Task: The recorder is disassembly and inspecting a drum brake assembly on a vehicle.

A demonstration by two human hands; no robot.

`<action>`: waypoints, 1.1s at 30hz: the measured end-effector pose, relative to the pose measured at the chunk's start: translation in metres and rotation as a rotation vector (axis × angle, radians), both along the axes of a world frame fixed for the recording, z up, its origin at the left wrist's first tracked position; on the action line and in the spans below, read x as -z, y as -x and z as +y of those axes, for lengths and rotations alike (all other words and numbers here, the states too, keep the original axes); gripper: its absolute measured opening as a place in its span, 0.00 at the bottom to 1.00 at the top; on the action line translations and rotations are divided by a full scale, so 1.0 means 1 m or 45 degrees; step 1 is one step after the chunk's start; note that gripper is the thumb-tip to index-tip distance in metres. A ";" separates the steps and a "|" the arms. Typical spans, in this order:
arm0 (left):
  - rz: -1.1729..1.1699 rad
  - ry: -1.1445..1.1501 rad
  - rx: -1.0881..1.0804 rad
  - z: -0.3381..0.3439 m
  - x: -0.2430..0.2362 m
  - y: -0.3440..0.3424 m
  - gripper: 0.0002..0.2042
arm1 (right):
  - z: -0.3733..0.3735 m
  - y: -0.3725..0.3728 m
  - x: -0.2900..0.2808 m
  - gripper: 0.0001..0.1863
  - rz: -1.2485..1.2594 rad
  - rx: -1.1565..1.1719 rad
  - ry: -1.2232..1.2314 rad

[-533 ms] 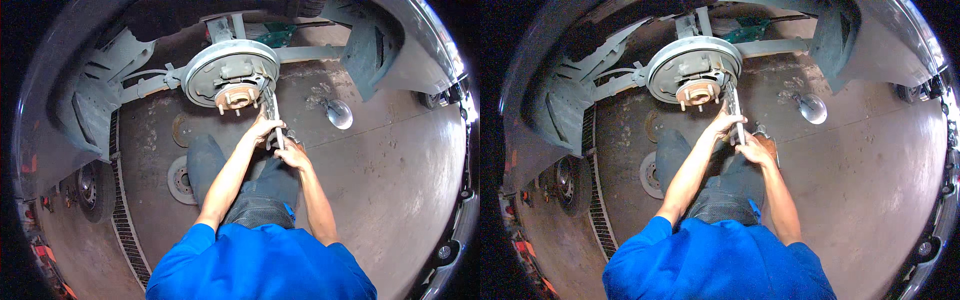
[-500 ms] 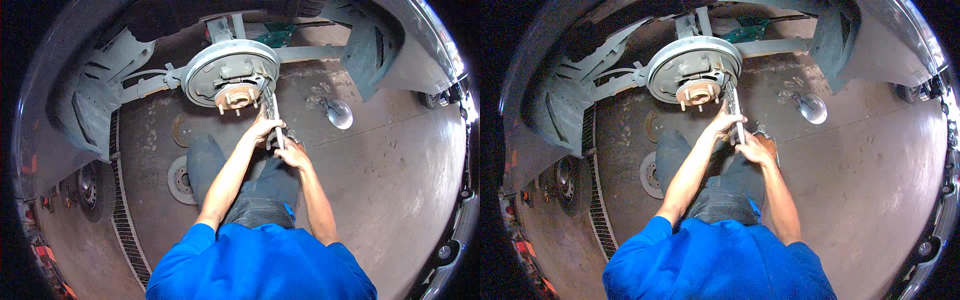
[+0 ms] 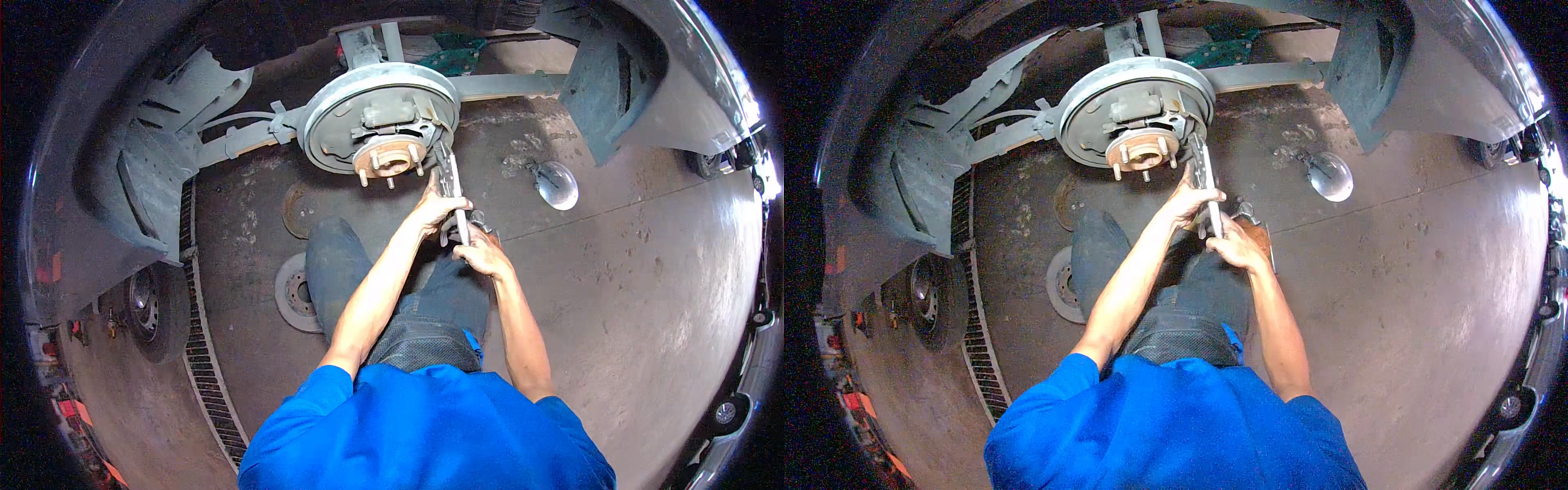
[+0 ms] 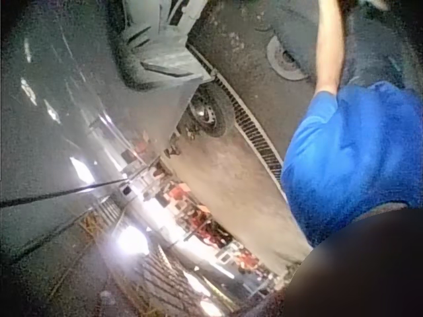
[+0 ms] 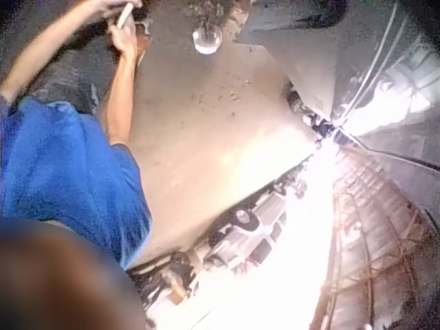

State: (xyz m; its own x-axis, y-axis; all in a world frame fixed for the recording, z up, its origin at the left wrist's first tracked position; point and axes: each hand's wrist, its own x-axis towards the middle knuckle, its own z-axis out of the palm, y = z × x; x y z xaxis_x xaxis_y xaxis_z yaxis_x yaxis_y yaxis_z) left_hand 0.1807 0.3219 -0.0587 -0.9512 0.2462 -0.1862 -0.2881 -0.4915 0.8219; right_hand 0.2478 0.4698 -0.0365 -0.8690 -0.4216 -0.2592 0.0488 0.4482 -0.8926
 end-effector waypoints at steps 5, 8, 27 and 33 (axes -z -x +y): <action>0.009 -0.021 -0.002 -0.002 -0.002 -0.001 0.41 | -0.003 -0.001 -0.007 0.21 -0.026 0.002 0.149; -0.031 -0.026 0.026 -0.004 -0.006 -0.003 0.45 | -0.004 0.000 -0.002 0.20 0.016 0.003 0.145; -0.125 -0.018 0.035 -0.003 0.003 0.001 0.47 | 0.014 -0.043 -0.008 0.23 -0.529 0.284 0.445; -0.062 -0.081 0.034 -0.004 0.004 0.001 0.44 | 0.015 -0.036 -0.017 0.22 -0.344 0.324 0.033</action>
